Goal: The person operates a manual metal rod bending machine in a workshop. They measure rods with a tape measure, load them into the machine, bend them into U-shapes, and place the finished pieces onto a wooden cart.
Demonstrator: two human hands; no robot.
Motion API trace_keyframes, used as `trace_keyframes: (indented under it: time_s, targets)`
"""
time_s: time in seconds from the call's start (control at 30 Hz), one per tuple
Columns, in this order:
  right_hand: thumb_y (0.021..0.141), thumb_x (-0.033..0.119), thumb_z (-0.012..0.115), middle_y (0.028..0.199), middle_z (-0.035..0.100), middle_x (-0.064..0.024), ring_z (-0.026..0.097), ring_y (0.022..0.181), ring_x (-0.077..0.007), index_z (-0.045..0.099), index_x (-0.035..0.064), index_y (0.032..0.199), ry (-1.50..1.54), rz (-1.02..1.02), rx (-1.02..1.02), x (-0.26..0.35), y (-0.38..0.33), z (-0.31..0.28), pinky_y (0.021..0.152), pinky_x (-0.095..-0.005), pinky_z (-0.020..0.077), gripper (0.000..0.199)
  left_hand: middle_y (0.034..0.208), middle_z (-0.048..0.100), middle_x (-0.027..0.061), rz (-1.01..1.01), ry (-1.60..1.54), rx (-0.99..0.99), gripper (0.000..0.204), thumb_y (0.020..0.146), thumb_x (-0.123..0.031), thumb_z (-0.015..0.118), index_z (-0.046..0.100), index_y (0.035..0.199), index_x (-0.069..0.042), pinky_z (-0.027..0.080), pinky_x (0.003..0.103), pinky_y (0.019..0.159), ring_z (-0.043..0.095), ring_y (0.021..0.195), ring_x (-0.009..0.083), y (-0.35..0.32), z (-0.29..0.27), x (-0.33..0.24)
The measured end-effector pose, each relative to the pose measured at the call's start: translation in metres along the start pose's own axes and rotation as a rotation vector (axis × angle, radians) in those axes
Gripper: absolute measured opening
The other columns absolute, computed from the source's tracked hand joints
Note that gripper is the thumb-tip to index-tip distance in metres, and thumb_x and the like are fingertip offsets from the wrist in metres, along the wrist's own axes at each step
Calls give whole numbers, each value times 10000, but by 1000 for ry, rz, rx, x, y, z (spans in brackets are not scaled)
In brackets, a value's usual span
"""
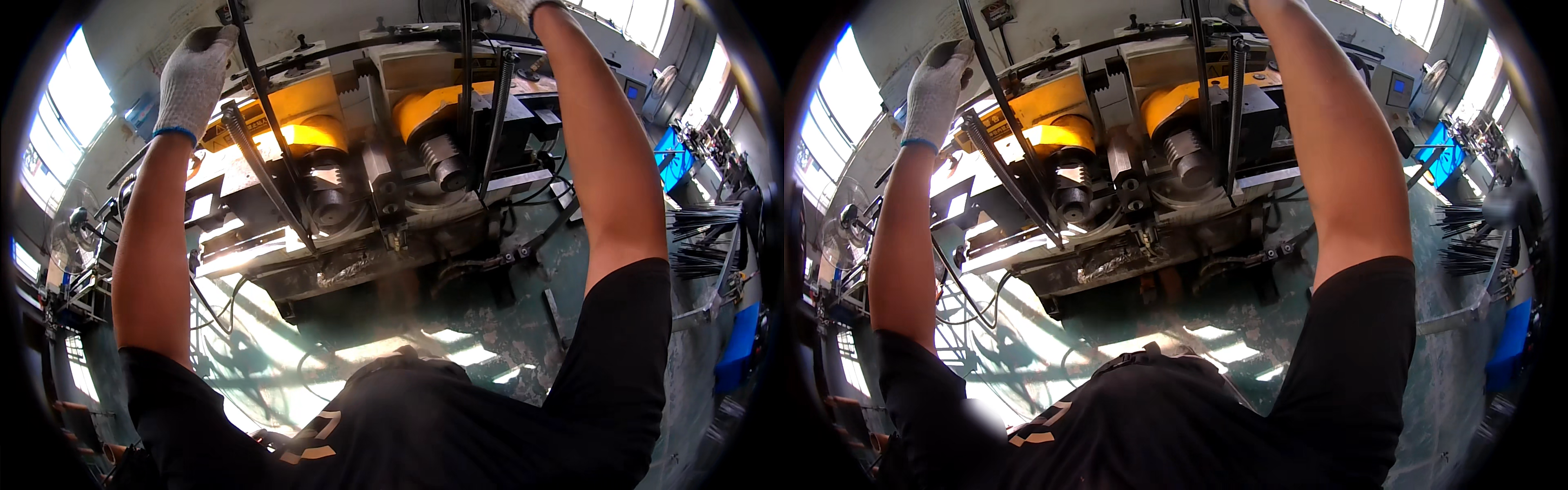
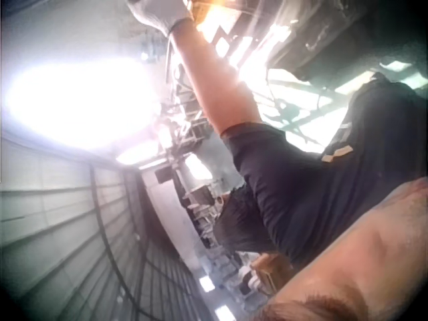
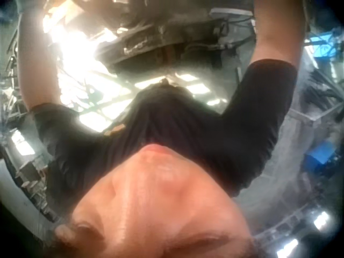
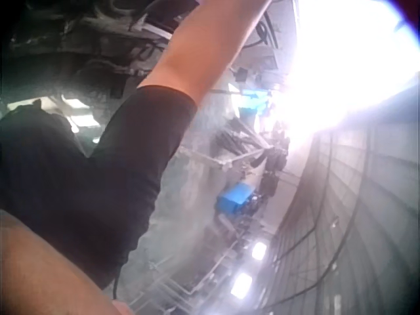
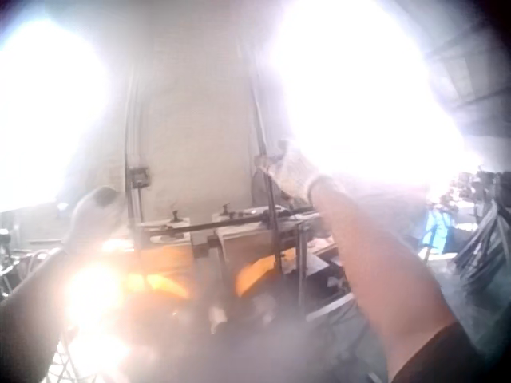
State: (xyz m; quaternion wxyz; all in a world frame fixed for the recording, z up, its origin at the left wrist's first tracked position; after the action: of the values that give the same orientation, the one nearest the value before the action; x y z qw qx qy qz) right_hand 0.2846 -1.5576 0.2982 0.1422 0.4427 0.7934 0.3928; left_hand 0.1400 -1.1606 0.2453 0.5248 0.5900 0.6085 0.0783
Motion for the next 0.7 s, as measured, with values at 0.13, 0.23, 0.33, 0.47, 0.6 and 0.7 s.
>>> trace_keyframes:
  time_s: [0.13,0.23,0.33,0.47,0.6,0.7]
  targets:
    - [1105,369,555,1183,755,-342,755,1103,-443,766,-45,1144,-220,-47,-103,6,27,17,984,-508,604,466,964,780,55,223,248,-18,419,1081,-405,727,778,1277,-39,556,307,777,702,869,132,31,22,-4]
    - [1116,430,554,1019,786,-286,785,936,-391,778,-24,1095,-234,-46,-84,-18,42,49,861,-471,638,507,951,781,55,1,220,-112,358,1068,-346,732,784,1232,-32,565,317,778,713,848,141,27,40,-34]
    - [1032,421,656,1043,774,-331,764,1061,-481,770,-27,1091,162,89,-163,-8,29,37,985,-534,621,466,1025,791,236,117,142,-176,294,1015,-277,736,758,1155,-19,585,468,894,768,999,408,17,49,-25]
    - [1023,400,657,989,769,-327,760,1028,-490,761,-50,1033,179,140,-109,9,25,12,966,-537,615,461,933,774,232,62,48,-195,260,1008,-234,728,737,1106,7,584,450,823,767,895,406,14,45,-29]
    - [1018,390,652,988,758,-351,751,1035,-516,748,-64,1054,279,152,-142,7,25,12,956,-553,613,465,905,768,233,79,15,-208,251,1007,-228,733,735,1085,11,580,451,815,762,887,399,16,42,-46]
    - [995,384,722,927,777,-284,767,961,-466,778,13,1021,260,161,-221,0,32,23,887,-525,617,376,915,770,238,88,40,-218,254,995,-224,734,728,1096,9,585,454,821,763,905,411,18,35,-58]
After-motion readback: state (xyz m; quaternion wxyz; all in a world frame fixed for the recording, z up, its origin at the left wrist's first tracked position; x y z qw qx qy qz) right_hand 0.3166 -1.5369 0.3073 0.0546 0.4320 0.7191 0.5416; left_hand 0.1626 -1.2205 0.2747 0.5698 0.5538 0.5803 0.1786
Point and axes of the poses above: each hand's wrist, its own y-axis towards the middle knuckle, its own z-axis out of the palm, x = y × z, the point moved 1 cm from there along y, towards the middle knuckle
